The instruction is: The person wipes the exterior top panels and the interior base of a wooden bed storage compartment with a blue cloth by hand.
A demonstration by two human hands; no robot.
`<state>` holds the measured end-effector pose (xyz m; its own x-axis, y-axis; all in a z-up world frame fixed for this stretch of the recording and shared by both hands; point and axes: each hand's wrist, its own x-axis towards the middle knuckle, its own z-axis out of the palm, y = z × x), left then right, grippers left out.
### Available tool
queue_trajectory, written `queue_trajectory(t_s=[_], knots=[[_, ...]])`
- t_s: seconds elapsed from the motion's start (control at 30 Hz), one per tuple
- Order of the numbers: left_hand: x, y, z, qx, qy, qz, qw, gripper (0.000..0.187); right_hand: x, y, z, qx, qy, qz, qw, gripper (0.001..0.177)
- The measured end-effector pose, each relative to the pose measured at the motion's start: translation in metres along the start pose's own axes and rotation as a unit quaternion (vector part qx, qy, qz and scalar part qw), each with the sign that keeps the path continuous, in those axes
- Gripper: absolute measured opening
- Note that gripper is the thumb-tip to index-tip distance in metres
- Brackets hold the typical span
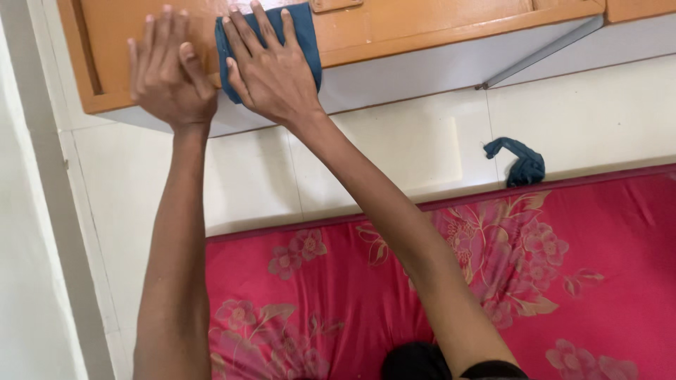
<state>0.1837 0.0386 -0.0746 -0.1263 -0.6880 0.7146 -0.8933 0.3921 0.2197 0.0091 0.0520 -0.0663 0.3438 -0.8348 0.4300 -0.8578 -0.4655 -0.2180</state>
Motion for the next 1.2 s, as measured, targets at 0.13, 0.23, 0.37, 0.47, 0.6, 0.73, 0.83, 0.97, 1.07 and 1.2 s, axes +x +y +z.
queue_trajectory(t_s=[0.13, 0.23, 0.37, 0.47, 0.6, 0.73, 0.83, 0.97, 1.07, 1.2], knots=[[-0.003, -0.009, 0.003, 0.019, 0.033, 0.012, 0.999, 0.063, -0.03, 0.033, -0.004, -0.008, -0.013, 0.023, 1.0, 0.056], [-0.006, -0.013, 0.005, 0.014, 0.046, 0.042, 0.998, 0.067, -0.068, 0.091, -0.01, -0.021, 0.09, 0.031, 0.995, 0.055], [-0.007, -0.017, 0.002, 0.015, 0.018, 0.053, 0.998, 0.074, -0.107, 0.172, -0.02, -0.091, 0.2, 0.178, 0.959, 0.055], [-0.007, -0.015, -0.001, 0.009, 0.018, 0.069, 0.997, 0.076, -0.118, 0.194, -0.017, -0.06, 0.296, 0.216, 0.928, 0.057], [-0.008, -0.018, -0.003, 0.026, 0.011, 0.068, 0.997, 0.077, -0.114, 0.206, 0.005, -0.084, 0.362, 0.208, 0.905, 0.064], [-0.006, -0.015, -0.004, 0.087, -0.013, 0.142, 0.986, 0.081, -0.124, 0.251, 0.024, -0.112, 0.399, 0.213, 0.885, 0.067], [-0.007, -0.01, -0.01, 0.062, -0.009, 0.173, 0.983, 0.078, -0.135, 0.281, 0.033, -0.041, 0.479, 0.293, 0.827, 0.068], [-0.009, -0.018, -0.007, 0.07, -0.038, 0.232, 0.969, 0.071, -0.134, 0.281, 0.051, 0.076, 0.563, 0.293, 0.769, 0.071], [-0.011, -0.028, -0.002, 0.173, -0.018, 0.27, 0.947, 0.07, -0.139, 0.266, 0.066, 0.032, 0.529, 0.274, 0.802, 0.072], [-0.02, -0.045, 0.0, 0.149, -0.035, 0.258, 0.954, 0.07, -0.142, 0.293, 0.059, 0.046, 0.545, 0.314, 0.776, 0.068]])
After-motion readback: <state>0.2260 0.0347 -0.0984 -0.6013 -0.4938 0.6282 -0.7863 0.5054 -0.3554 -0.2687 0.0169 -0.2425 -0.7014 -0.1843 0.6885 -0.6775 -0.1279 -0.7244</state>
